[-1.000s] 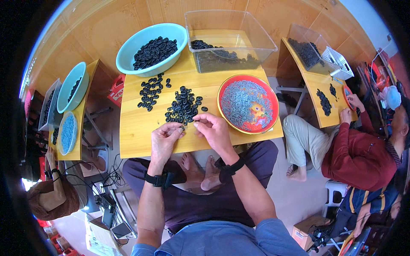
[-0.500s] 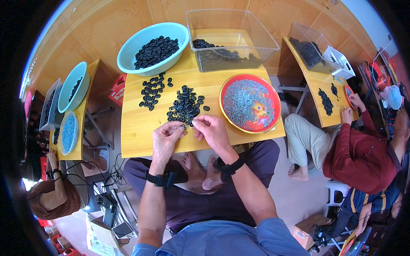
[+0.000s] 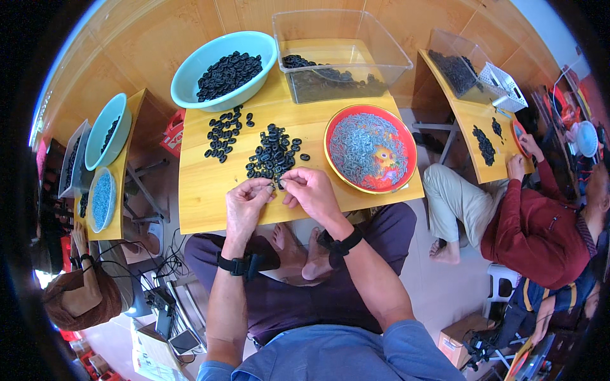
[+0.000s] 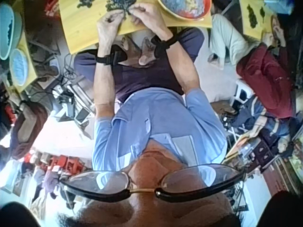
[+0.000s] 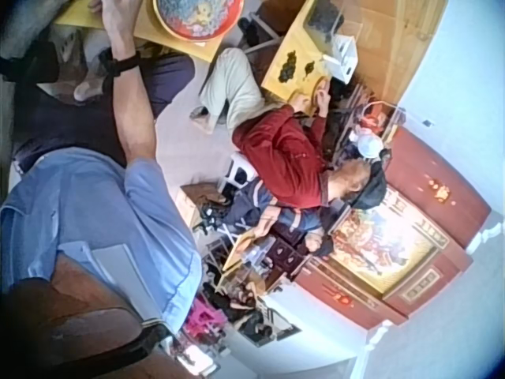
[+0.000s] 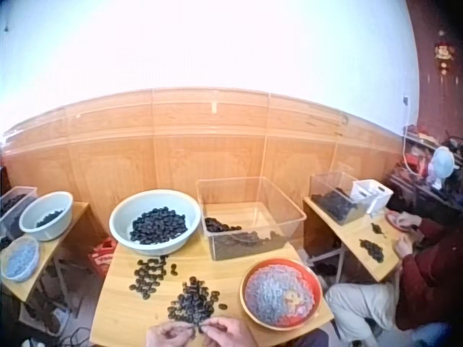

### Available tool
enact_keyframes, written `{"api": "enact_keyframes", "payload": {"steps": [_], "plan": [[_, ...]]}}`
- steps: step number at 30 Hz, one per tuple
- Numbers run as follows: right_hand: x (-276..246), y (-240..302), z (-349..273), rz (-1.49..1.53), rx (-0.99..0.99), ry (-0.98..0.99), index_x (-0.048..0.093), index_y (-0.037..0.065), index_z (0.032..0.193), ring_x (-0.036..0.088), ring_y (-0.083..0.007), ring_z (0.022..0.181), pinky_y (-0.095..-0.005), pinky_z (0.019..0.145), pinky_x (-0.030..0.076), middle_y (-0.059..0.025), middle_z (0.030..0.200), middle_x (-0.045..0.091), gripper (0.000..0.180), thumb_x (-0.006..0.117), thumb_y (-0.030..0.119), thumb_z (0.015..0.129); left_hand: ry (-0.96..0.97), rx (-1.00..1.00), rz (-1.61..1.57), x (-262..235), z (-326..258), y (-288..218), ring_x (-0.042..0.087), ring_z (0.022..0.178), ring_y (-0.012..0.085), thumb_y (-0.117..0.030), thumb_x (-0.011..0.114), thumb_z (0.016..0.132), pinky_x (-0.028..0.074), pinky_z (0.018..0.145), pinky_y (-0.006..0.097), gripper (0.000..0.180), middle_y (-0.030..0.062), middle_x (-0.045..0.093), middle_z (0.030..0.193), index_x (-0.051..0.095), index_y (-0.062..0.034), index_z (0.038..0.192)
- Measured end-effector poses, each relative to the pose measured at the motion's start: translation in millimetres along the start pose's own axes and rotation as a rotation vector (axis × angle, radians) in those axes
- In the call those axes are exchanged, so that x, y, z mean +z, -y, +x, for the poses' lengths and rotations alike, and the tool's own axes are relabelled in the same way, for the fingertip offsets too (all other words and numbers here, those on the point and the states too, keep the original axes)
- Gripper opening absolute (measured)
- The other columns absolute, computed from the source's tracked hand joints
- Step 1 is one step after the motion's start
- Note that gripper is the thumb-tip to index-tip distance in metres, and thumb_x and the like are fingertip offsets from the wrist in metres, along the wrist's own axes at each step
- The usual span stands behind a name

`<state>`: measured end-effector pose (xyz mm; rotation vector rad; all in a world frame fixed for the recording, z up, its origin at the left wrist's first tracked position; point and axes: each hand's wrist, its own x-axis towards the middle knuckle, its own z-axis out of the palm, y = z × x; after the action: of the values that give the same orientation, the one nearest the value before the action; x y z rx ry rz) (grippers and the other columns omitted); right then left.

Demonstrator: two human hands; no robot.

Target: Sorting small black plastic industrial parts or buttons into a container at a workbench.

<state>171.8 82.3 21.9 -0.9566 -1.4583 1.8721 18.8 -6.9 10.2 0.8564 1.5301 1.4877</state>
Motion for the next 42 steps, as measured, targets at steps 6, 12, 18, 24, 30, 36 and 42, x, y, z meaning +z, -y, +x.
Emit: {"api": "enact_keyframes", "payload": {"steps": [6,12,18,24,30,36,42], "plan": [[0.9,-5.3,0.6,-0.105,-0.105,0.004,0.067,-0.005,0.102,0.068,-0.0123,0.067,-0.0247,0.061,0.054,-0.0085,0.081,0.07,0.014,0.064,0.005,0.093,-0.002,-0.004,0.061,2.1,-0.2,-4.7,0.067,0.076,0.0098,-0.005,0.069,0.091,0.053,0.073,0.022,0.016,0.0067,0.073,0.085,0.071,0.0045,0.104],[-0.2,-10.1,1.4,-0.035,-0.102,0.007,0.067,-0.005,0.101,0.067,-0.0104,0.067,-0.0242,0.062,0.054,-0.0073,0.08,0.07,0.012,0.064,0.001,0.091,-0.005,-0.028,0.078,1.7,-1.2,-7.9,0.067,0.075,0.0095,-0.005,0.07,0.091,0.053,0.072,0.022,0.017,0.0071,0.073,0.086,0.071,0.0048,0.104],[-1.7,-9.2,-0.6,-0.031,-0.113,0.069,0.066,-0.004,0.108,0.069,-0.0114,0.076,-0.0245,0.068,0.056,-0.0075,0.09,0.071,0.016,0.064,-0.001,0.092,0.005,-0.05,0.061,1.3,-1.5,-10.2,0.068,0.076,0.0099,-0.005,0.07,0.091,0.053,0.072,0.022,0.018,0.0072,0.074,0.087,0.071,0.0053,0.105],[-1.0,-9.5,-1.0,-0.058,-0.106,0.058,0.066,-0.004,0.107,0.068,-0.0103,0.073,-0.0244,0.068,0.055,-0.0073,0.088,0.071,0.017,0.062,-0.001,0.091,-0.004,-0.072,0.067,1.4,-1.1,-10.4,0.068,0.076,0.0103,-0.005,0.071,0.091,0.053,0.07,0.022,0.018,0.0076,0.073,0.087,0.071,0.0059,0.105],[-1.1,-8.9,-0.2,-0.079,-0.089,0.055,0.066,-0.004,0.106,0.067,-0.0103,0.07,-0.024,0.066,0.055,-0.0077,0.085,0.071,0.016,0.062,0.0,0.091,0.003,-0.073,0.048,2.6,-1.1,-9.8,0.067,0.075,0.0106,-0.005,0.071,0.091,0.053,0.069,0.022,0.017,0.0077,0.073,0.087,0.071,0.0063,0.103],[1.6,-10.1,-0.4,-0.071,-0.077,0.026,0.067,-0.005,0.104,0.066,-0.0104,0.067,-0.0241,0.063,0.054,-0.0075,0.083,0.07,0.015,0.065,0.002,0.091,-0.023,-0.085,0.031,3.7,-0.8,-8.8,0.066,0.072,0.01,-0.004,0.071,0.091,0.052,0.068,0.021,0.016,0.0081,0.073,0.085,0.071,0.0065,0.103],[1.4,-11.4,-0.2,-0.061,-0.08,0.03,0.068,-0.005,0.104,0.065,-0.01,0.066,-0.0238,0.062,0.054,-0.0075,0.081,0.07,0.015,0.067,0.003,0.091,-0.019,-0.082,0.047,2.9,-0.5,-10.1,0.069,0.074,0.0109,-0.006,0.072,0.089,0.054,0.068,0.022,0.016,0.0088,0.074,0.083,0.073,0.0054,0.101]]}}
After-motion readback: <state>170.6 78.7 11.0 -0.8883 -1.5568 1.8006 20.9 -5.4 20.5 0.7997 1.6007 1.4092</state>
